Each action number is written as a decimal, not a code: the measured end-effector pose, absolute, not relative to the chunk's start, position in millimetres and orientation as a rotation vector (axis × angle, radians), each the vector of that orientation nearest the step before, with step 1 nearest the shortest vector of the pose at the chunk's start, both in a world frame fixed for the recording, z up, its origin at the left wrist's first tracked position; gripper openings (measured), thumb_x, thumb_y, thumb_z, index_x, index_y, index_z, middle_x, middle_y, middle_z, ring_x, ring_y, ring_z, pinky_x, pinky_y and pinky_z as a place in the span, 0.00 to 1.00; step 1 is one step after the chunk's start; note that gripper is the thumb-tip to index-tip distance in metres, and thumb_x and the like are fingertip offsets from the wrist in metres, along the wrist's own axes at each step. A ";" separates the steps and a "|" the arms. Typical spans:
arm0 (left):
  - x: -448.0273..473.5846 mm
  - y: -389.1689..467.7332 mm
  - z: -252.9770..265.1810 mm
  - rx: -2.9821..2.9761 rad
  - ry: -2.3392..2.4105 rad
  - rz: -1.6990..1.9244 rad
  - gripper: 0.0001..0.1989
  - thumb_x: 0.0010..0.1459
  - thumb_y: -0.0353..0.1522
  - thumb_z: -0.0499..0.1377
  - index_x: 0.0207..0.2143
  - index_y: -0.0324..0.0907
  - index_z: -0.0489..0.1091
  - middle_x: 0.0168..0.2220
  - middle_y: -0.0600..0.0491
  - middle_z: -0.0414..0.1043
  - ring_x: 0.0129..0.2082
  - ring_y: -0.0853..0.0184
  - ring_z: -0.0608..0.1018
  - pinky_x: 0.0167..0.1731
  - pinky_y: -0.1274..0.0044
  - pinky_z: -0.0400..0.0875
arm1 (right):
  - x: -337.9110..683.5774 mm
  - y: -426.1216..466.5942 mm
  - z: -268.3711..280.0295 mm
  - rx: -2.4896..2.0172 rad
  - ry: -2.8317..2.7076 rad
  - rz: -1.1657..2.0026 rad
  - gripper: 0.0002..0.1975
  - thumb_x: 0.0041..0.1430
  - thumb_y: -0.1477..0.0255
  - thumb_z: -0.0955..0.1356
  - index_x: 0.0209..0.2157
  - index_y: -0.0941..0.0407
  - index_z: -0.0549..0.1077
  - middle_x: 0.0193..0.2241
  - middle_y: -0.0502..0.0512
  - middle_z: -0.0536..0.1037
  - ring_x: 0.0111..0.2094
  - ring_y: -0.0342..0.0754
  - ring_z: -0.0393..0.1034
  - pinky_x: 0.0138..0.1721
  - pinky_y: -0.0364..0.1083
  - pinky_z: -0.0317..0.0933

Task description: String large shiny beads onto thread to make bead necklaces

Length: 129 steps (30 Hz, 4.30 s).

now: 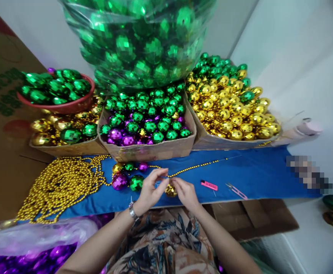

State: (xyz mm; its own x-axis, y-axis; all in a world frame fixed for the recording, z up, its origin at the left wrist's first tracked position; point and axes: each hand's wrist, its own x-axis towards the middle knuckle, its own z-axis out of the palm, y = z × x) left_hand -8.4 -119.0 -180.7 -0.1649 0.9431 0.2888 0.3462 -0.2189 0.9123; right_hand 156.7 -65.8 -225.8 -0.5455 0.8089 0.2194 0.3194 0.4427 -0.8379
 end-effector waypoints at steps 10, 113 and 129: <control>23.7 -111.8 -255.6 1.881 1.452 0.899 0.31 0.53 0.37 0.62 0.58 0.43 0.58 0.53 0.42 0.65 0.54 0.54 0.68 0.54 0.61 0.65 | 165.6 -75.0 -192.3 -1.019 -1.902 1.271 0.15 0.68 0.65 0.59 0.42 0.57 0.73 0.20 0.47 0.70 0.21 0.40 0.66 0.25 0.38 0.61; -83.6 -161.9 -149.1 0.947 1.076 1.379 0.39 0.49 0.46 0.66 0.61 0.44 0.60 0.56 0.41 0.68 0.54 0.51 0.71 0.50 0.66 0.68 | 125.8 -85.6 -181.9 -0.585 -2.452 0.613 0.11 0.68 0.76 0.57 0.39 0.56 0.69 0.28 0.53 0.74 0.30 0.47 0.67 0.34 0.44 0.60; -281.0 -94.7 -244.5 1.162 2.385 0.747 0.12 0.60 0.38 0.59 0.37 0.37 0.72 0.39 0.49 0.75 0.42 0.63 0.76 0.48 0.63 0.68 | 140.6 -84.5 -191.0 -0.755 -2.304 0.747 0.11 0.67 0.76 0.58 0.30 0.55 0.65 0.25 0.49 0.70 0.26 0.43 0.65 0.29 0.41 0.57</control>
